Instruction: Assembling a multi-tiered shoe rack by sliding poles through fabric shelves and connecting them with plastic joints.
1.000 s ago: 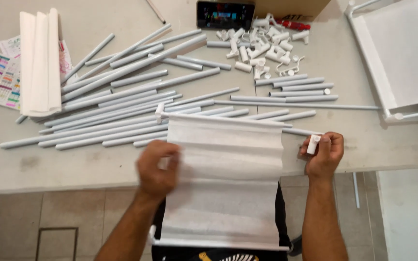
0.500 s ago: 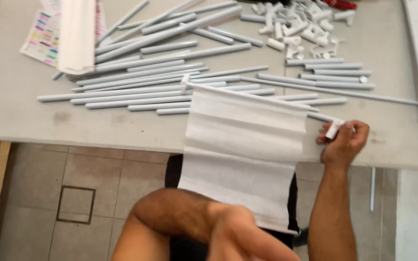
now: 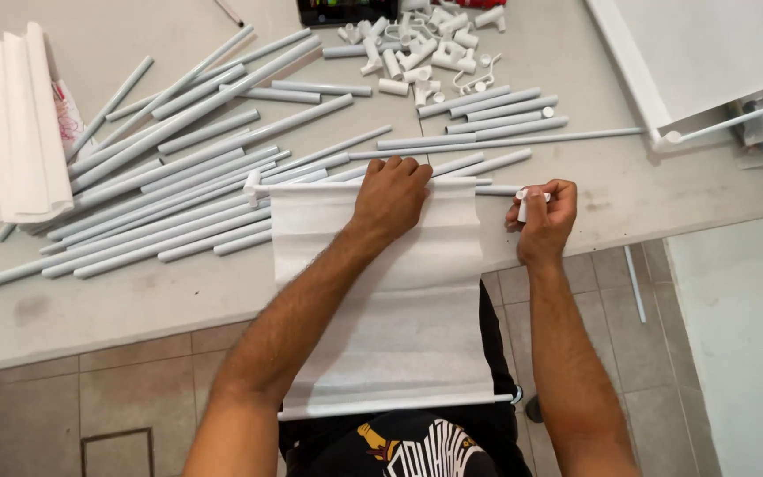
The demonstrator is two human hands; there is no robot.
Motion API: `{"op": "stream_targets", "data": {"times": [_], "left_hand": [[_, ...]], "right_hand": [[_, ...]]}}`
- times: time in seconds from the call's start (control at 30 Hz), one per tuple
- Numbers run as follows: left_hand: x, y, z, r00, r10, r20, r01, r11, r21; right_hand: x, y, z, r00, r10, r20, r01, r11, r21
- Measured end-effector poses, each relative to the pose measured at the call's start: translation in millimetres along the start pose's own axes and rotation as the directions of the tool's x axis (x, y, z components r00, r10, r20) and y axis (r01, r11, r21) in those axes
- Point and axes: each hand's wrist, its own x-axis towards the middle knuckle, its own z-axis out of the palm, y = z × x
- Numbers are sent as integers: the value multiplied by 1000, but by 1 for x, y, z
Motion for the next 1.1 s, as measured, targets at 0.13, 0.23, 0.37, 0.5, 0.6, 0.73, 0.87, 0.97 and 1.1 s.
{"op": "stream_targets", "data": {"times": [0.13,0.23,0.37,0.5,0.6,0.73,0.87,0.97,1.1], "left_hand": [[8,3,-2,997,25,70,-32,995,92],[6,10,-19,998,21,51,-24,998,56],[-8,18,-48,998,48,30,-47,999,-9],[-30,29,-89,995,101,-20,-103,992,-75],[-43,35,-114,985,153,-78,-159,984,-76],[-57,41,-124,964,227,-141,-234,972,-34],[-65,46,-133,971,213,-111,-216,976,-22],[-70,47,-135,968,228,-108,-232,973,-20],[-73,47,-138,968,227,-103,-230,973,-19]], "right_hand": [[2,12,-5,997,-65,38,63,997,39],[7,27,-15,997,-25,80,20,998,54],[4,18,-12,995,-11,96,0,994,110],[-2,9,-10,977,49,207,-92,974,205],[-6,-4,-7,960,40,277,-126,945,302],[-15,-37,3,944,-109,312,0,944,330],[-21,-43,6,929,-172,327,34,921,388],[-24,-48,5,909,-224,352,71,915,397],[-22,-53,1,896,-257,363,108,918,383]]}}
